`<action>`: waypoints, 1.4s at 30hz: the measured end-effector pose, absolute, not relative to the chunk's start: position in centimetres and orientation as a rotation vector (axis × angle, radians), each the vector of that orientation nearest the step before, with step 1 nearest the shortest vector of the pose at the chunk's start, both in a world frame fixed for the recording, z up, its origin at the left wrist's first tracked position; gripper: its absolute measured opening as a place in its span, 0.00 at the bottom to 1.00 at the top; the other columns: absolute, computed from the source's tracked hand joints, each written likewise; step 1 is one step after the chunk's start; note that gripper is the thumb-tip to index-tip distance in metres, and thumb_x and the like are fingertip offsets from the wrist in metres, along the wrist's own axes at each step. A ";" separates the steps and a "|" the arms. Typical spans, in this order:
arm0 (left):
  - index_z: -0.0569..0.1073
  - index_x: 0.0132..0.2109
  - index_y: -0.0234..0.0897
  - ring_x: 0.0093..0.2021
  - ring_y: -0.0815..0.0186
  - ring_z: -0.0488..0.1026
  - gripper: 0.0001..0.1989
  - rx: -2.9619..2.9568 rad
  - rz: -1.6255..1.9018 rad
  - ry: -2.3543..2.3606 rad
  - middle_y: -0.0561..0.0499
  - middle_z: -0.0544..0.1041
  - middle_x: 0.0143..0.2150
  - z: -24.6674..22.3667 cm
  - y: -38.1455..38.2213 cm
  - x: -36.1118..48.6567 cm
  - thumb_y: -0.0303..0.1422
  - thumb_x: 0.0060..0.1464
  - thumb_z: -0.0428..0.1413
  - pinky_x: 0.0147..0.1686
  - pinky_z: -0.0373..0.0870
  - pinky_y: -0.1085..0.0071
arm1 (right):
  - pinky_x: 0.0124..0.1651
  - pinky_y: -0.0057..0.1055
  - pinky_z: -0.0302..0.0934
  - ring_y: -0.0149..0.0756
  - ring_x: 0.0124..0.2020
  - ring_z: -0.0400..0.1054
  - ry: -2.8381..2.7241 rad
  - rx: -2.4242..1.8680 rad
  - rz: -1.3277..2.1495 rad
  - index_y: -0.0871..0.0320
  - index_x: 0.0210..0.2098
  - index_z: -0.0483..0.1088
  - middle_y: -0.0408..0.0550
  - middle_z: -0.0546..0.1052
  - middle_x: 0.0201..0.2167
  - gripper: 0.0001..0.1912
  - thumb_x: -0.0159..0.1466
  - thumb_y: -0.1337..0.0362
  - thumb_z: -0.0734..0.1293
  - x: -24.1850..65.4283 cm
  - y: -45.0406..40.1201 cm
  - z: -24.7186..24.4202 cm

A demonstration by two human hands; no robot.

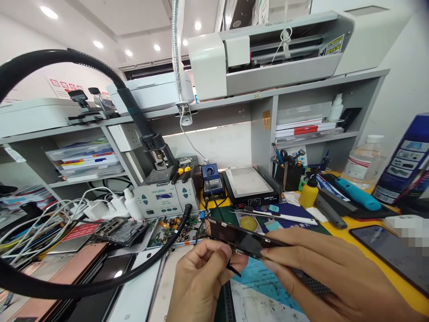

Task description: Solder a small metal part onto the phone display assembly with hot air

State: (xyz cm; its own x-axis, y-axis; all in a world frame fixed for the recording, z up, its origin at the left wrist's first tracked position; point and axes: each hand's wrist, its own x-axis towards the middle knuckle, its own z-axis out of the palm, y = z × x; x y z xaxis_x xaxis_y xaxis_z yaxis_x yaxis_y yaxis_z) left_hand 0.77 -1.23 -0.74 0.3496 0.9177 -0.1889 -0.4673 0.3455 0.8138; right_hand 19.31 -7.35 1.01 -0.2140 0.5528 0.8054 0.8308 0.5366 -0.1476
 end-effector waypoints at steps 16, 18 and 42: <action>0.75 0.30 0.32 0.31 0.61 0.80 0.13 0.842 1.059 0.913 0.43 0.81 0.27 -0.8 -0.9 0.8 0.37 0.46 0.68 0.38 0.79 0.65 | 0.45 0.31 0.69 0.38 0.46 0.74 -1.822 -1.196 -0.292 0.55 0.37 0.76 0.50 0.78 0.44 0.08 0.64 0.71 0.65 18.5 -6.8 0.9; 0.75 0.30 0.31 0.31 0.60 0.80 0.14 0.868 1.055 0.936 0.42 0.81 0.27 -0.8 -0.9 0.8 0.38 0.47 0.67 0.40 0.80 0.63 | 0.46 0.33 0.68 0.40 0.48 0.72 -1.813 -1.202 -0.333 0.57 0.39 0.77 0.53 0.75 0.45 0.08 0.65 0.71 0.66 18.8 -6.7 1.3; 0.77 0.31 0.33 0.32 0.64 0.80 0.14 1.044 1.083 0.999 0.45 0.83 0.30 -1.1 -1.8 0.8 0.40 0.47 0.66 0.37 0.78 0.73 | 0.31 0.25 0.63 0.28 0.28 0.75 -1.815 -1.419 0.035 0.53 0.34 0.76 0.35 0.81 0.28 0.08 0.65 0.71 0.66 16.3 -5.9 -0.2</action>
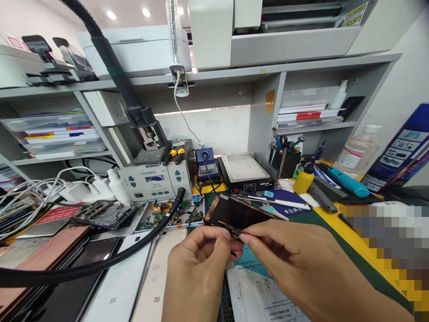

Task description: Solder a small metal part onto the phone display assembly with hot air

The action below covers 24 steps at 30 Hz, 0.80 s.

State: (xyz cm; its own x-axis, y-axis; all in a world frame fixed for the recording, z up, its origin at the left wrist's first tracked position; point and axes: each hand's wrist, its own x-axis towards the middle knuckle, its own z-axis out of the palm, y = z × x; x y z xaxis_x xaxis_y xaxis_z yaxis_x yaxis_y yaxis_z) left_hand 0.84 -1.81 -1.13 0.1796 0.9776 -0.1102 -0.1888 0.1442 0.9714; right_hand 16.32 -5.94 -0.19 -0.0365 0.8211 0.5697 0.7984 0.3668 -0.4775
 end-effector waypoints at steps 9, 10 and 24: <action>0.77 0.33 0.34 0.34 0.64 0.80 0.13 1.067 1.076 1.025 0.47 0.83 0.31 -1.0 -2.0 0.9 0.40 0.49 0.65 0.38 0.77 0.75 | 0.31 0.26 0.61 0.29 0.28 0.75 -1.855 -1.409 -0.035 0.56 0.33 0.76 0.37 0.81 0.28 0.08 0.64 0.73 0.66 16.2 -5.9 -0.1; 0.77 0.33 0.34 0.34 0.64 0.80 0.13 1.068 1.075 1.023 0.47 0.83 0.31 -1.1 -2.0 0.8 0.40 0.49 0.66 0.38 0.77 0.75 | 0.31 0.26 0.60 0.29 0.28 0.75 -1.860 -1.416 -0.031 0.56 0.33 0.76 0.38 0.81 0.28 0.08 0.64 0.73 0.66 16.2 -5.9 -0.1; 0.78 0.35 0.34 0.37 0.60 0.81 0.15 1.091 1.052 1.038 0.46 0.83 0.33 -1.8 -1.7 0.6 0.43 0.49 0.66 0.40 0.78 0.72 | 0.30 0.27 0.60 0.30 0.26 0.73 -1.869 -1.428 -0.017 0.56 0.33 0.75 0.39 0.78 0.26 0.08 0.66 0.72 0.65 16.4 -6.2 -0.3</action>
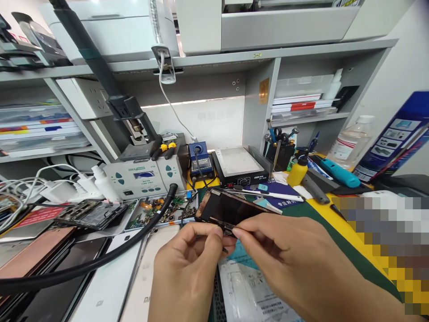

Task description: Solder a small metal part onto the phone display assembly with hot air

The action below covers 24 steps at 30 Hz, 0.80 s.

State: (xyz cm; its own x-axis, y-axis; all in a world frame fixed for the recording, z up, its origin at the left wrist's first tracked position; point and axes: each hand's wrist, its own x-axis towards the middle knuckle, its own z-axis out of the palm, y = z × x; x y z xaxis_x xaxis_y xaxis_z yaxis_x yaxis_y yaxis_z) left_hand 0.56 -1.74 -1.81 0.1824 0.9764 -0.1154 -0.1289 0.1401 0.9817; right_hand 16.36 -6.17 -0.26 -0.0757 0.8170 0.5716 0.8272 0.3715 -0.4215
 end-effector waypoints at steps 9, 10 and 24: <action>0.78 0.33 0.34 0.37 0.58 0.81 0.15 1.133 1.044 1.028 0.44 0.83 0.34 -1.9 -1.6 0.6 0.44 0.49 0.66 0.41 0.78 0.70 | 0.33 0.28 0.61 0.31 0.28 0.75 -1.877 -1.404 -0.031 0.56 0.34 0.74 0.39 0.80 0.28 0.08 0.66 0.72 0.65 16.5 -6.3 -0.4; 0.78 0.33 0.34 0.37 0.58 0.81 0.15 1.136 1.044 1.027 0.44 0.83 0.34 -1.9 -1.6 0.5 0.43 0.49 0.66 0.40 0.78 0.70 | 0.32 0.28 0.61 0.32 0.28 0.75 -1.878 -1.393 -0.051 0.56 0.34 0.74 0.39 0.80 0.28 0.08 0.67 0.72 0.65 16.5 -6.3 -0.5; 0.77 0.29 0.35 0.32 0.63 0.79 0.13 1.066 1.137 1.062 0.47 0.82 0.30 -0.8 -2.4 1.3 0.41 0.45 0.67 0.36 0.75 0.75 | 0.27 0.31 0.59 0.33 0.24 0.73 -1.891 -1.313 -0.213 0.60 0.34 0.76 0.42 0.78 0.25 0.09 0.66 0.73 0.63 16.2 -6.0 -0.4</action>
